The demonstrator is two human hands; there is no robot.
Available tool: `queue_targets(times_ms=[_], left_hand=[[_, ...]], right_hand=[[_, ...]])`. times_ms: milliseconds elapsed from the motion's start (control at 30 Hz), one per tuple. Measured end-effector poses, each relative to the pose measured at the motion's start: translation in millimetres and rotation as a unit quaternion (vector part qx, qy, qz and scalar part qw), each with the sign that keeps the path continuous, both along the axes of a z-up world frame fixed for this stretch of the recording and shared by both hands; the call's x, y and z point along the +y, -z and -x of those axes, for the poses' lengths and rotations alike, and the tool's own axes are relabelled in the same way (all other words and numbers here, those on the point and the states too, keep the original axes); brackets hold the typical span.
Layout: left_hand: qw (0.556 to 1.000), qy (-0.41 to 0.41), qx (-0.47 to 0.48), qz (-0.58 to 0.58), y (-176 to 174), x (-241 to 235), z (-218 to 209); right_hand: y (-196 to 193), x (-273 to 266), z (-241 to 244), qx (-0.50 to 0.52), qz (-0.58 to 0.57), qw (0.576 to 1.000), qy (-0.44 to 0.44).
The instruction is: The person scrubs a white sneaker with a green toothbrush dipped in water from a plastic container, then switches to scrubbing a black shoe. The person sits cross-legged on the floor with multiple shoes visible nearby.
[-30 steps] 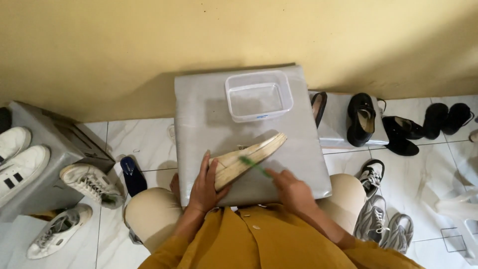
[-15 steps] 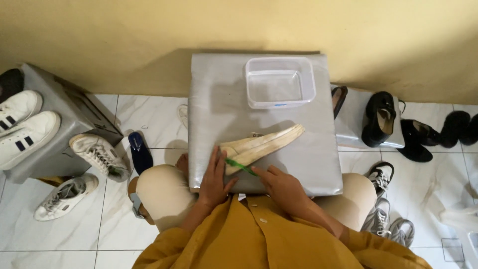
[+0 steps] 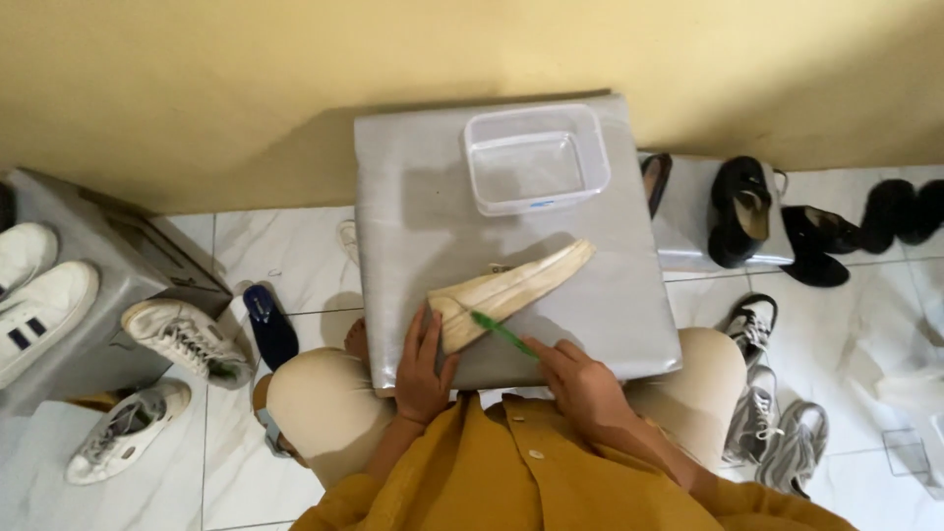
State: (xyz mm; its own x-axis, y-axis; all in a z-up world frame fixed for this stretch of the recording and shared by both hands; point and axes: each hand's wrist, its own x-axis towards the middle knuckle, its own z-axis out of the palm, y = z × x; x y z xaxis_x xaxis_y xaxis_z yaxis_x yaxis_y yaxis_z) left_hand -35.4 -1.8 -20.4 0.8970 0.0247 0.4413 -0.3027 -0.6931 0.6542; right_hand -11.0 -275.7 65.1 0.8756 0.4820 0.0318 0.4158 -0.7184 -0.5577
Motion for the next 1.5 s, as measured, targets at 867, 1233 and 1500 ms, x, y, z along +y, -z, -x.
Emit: queue_targets(times_ms=[867, 1233, 1500], left_hand=[[0.995, 0.016, 0.089, 0.035, 4, 8, 0], [0.989, -0.017, 0.149, 0.006, -20, 5, -25], [0.995, -0.033, 0.084, -0.053, -1, 3, -20]], right_hand=[[-13, -92, -49, 0.060, -0.045, 0.972, 0.222], [-11, -75, -36, -0.016, -0.009, 0.974, 0.226], [-4, -88, -45, -0.093, 0.042, 0.967, 0.235]])
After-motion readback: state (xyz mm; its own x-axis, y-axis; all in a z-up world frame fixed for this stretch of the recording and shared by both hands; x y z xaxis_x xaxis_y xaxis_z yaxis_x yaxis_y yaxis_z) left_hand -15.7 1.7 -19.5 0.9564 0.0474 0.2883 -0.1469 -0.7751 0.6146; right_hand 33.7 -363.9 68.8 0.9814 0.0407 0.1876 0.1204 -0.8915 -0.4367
